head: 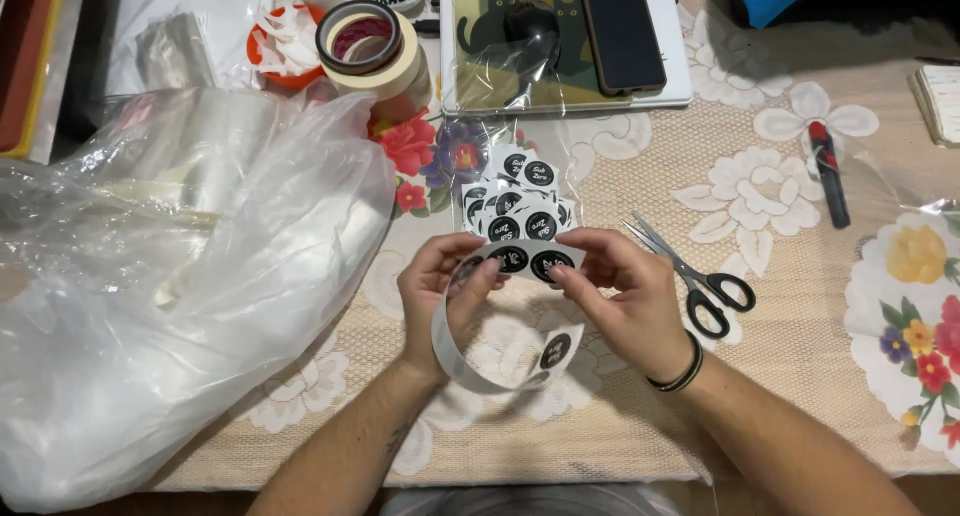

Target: Cutting individual circular stickers from a roll and placing them into a small plastic bag

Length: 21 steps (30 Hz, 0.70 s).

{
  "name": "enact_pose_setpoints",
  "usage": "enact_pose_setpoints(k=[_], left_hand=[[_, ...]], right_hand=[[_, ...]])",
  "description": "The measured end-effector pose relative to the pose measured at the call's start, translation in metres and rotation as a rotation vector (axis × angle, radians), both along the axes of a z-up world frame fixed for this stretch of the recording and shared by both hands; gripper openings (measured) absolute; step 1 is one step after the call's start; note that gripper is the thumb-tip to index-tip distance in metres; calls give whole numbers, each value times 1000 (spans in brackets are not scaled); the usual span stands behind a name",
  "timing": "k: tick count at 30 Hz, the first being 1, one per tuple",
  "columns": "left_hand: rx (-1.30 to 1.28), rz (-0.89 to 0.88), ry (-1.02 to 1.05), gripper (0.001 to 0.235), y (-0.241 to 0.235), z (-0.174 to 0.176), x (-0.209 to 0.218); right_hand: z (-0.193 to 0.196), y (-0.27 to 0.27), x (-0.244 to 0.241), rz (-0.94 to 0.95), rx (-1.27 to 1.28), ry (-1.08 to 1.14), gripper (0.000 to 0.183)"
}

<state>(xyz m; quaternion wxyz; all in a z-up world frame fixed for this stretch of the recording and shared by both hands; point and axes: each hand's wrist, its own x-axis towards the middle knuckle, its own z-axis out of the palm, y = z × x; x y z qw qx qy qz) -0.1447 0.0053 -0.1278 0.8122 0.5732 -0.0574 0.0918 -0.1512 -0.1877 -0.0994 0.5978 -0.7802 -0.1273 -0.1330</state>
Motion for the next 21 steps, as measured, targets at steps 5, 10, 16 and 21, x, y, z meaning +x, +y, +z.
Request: enact_pose_setpoints(k=[5, 10, 16, 21], left_hand=[[129, -93, -86, 14, -3, -3, -4], [220, -96, -147, 12, -5, 7, -11], [225, -211, 48, 20, -7, 25, -18], [161, -213, 81, 16, -8, 23, -16]], right_hand=[[0, -21, -5, 44, -140, -44, 47], [-7, -83, -14, -138, -772, -190, 39], [-31, -128, -29, -149, -1108, 2, 34], [-23, -147, -29, -6, -1145, 29, 53]])
